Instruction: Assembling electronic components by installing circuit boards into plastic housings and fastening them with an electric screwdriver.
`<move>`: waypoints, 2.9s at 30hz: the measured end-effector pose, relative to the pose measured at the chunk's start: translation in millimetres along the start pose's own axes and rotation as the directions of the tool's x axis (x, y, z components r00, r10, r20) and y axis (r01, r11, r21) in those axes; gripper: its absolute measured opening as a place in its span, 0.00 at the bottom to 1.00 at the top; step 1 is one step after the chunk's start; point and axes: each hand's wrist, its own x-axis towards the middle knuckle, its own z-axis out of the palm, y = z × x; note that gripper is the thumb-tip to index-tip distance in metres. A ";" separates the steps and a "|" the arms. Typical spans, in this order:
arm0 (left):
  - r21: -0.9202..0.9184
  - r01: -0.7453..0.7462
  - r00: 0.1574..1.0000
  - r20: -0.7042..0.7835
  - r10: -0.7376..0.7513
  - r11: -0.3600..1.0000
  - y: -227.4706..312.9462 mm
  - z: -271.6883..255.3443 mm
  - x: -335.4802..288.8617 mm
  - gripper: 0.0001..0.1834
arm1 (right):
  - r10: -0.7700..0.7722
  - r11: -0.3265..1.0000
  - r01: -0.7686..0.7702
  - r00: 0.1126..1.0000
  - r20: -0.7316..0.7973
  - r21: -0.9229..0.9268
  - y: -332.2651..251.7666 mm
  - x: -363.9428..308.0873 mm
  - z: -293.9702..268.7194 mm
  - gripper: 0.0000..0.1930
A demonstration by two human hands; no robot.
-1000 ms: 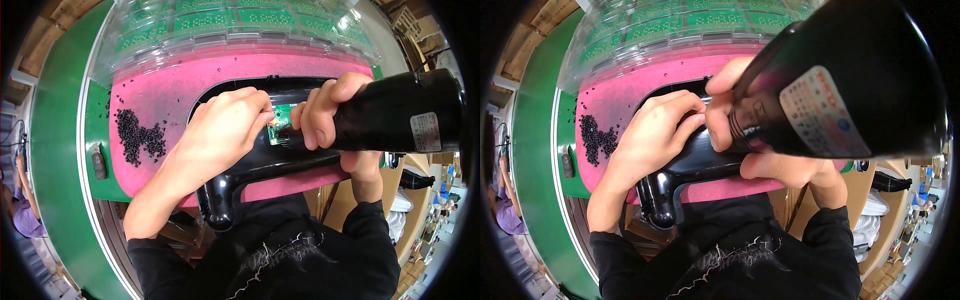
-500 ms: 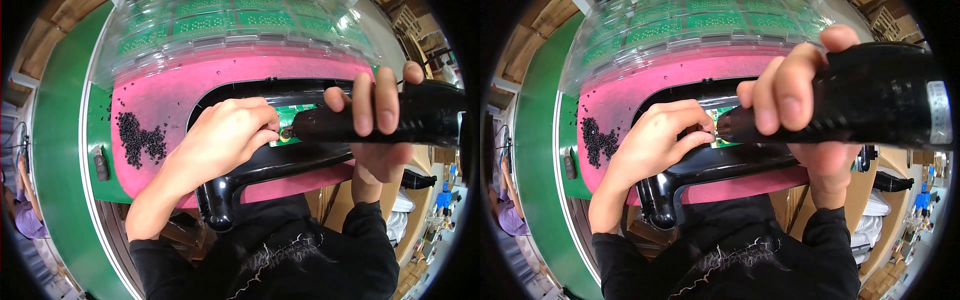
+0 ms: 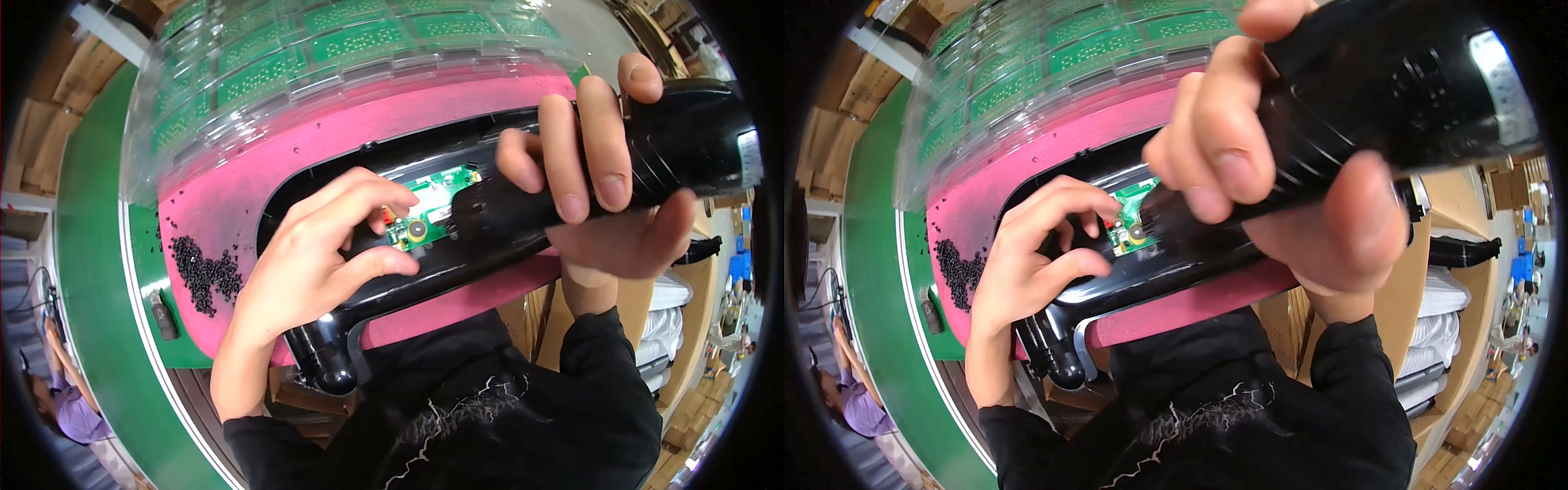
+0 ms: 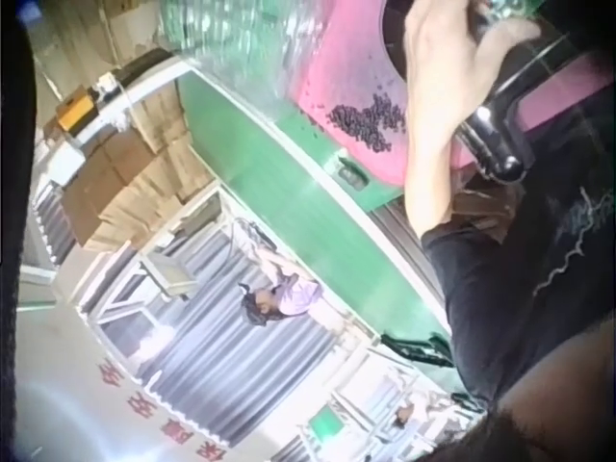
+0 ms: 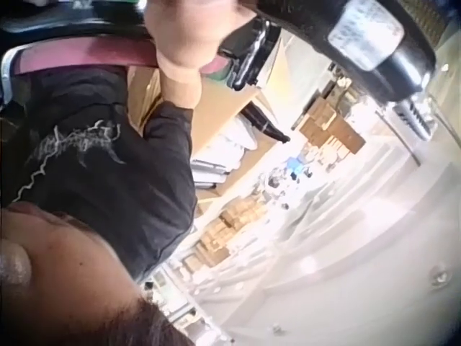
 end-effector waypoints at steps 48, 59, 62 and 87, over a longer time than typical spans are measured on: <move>0.582 0.137 0.987 -0.015 -0.159 0.801 -1.8 -14.7 -3.0 0.11 | -0.276 0.938 -0.022 0.557 -0.783 -0.347 2.1 6.2 -21.5 0.23; 0.750 -0.027 0.927 -0.228 0.297 0.661 48.1 -7.6 -37.1 0.04 | -0.748 -0.098 0.375 0.583 0.316 -0.922 -20.9 2.2 41.1 0.17; 0.844 0.170 0.775 -0.434 0.460 0.509 59.2 -27.9 -89.2 0.10 | -0.656 -0.382 0.318 0.567 0.498 -0.867 -73.8 -3.2 9.5 0.21; -0.027 -0.352 0.025 -0.999 -0.020 0.936 -63.7 -207.4 -349.8 0.15 | -0.442 0.724 -0.649 -0.696 -0.566 0.232 -202.6 -431.2 -250.3 0.31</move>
